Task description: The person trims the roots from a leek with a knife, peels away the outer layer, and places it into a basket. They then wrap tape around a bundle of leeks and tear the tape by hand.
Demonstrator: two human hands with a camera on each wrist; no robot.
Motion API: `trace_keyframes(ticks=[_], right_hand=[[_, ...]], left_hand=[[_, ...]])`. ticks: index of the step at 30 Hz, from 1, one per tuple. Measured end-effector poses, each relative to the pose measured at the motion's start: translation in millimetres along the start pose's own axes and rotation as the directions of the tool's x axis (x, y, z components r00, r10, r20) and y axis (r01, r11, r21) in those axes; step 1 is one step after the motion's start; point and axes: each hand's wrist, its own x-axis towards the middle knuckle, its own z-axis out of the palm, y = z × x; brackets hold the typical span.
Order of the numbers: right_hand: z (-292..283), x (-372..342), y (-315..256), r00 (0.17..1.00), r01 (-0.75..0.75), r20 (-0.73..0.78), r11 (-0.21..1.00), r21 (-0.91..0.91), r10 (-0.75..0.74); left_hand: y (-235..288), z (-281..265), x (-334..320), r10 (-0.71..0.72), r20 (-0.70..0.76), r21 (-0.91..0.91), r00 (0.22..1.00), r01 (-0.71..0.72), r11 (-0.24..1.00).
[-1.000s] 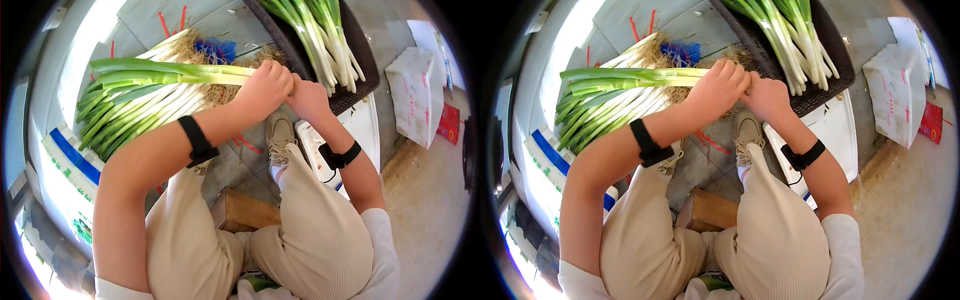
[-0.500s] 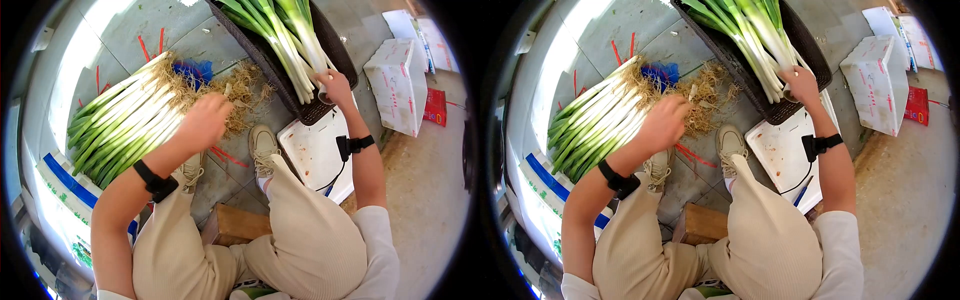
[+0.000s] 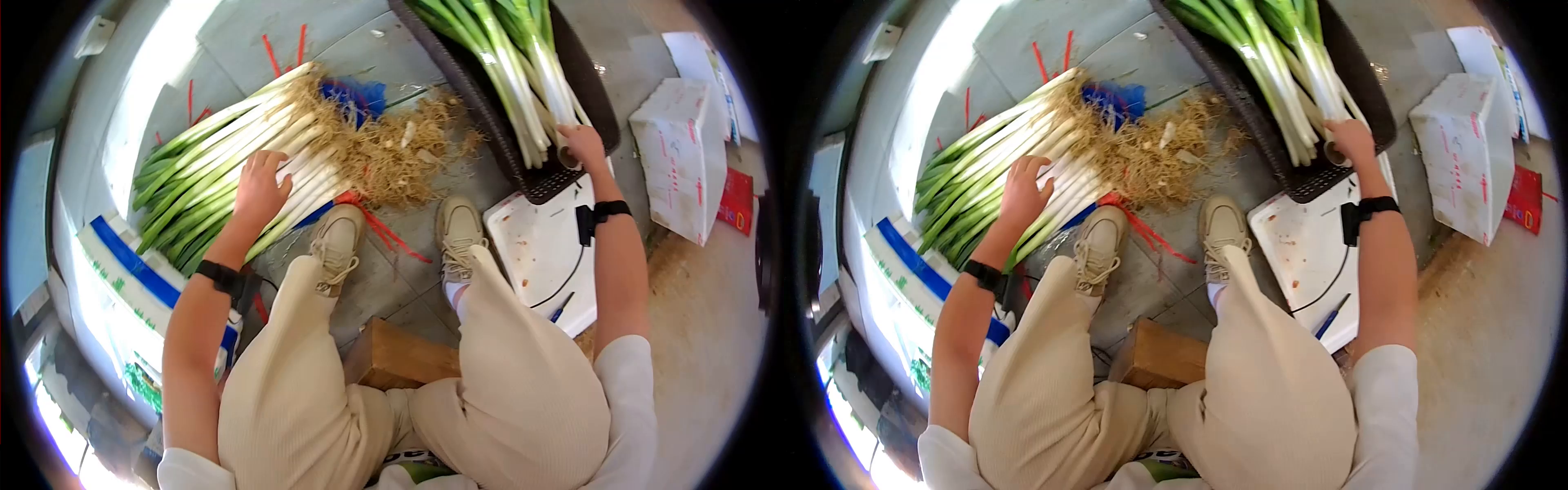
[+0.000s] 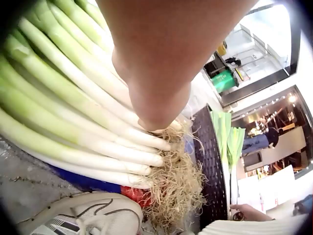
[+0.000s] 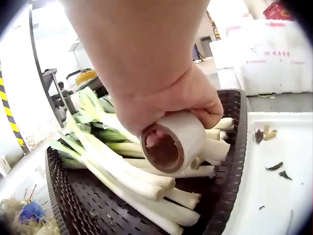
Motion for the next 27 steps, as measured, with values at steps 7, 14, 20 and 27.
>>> trace_keyframes(ticks=[7, 14, 20, 27], right_hand=[[3, -24, -18, 0.964, -0.233, 0.023, 0.795, 0.56, 0.266], [38, -81, -6, 0.896, -0.091, -0.345, 0.878, 0.471, 0.278], [56, -165, 10, 0.901, -0.311, -0.101, 0.792, 0.525, 0.421], [188, -255, 169, 0.753, -0.556, -0.033, 0.662, 0.503, 0.658]], left_hand=[[-16, 11, -25, 0.016, -0.168, 0.047, 0.986, -0.008, 0.999], [-20, 9, -29, -0.01, -0.209, 0.035, 0.978, 0.018, 0.999], [-21, 16, -51, 0.085, -0.159, -0.059, 0.984, -0.096, 0.994], [-33, 41, -72, -0.033, 0.025, -0.185, 0.999, 0.037, 0.982]])
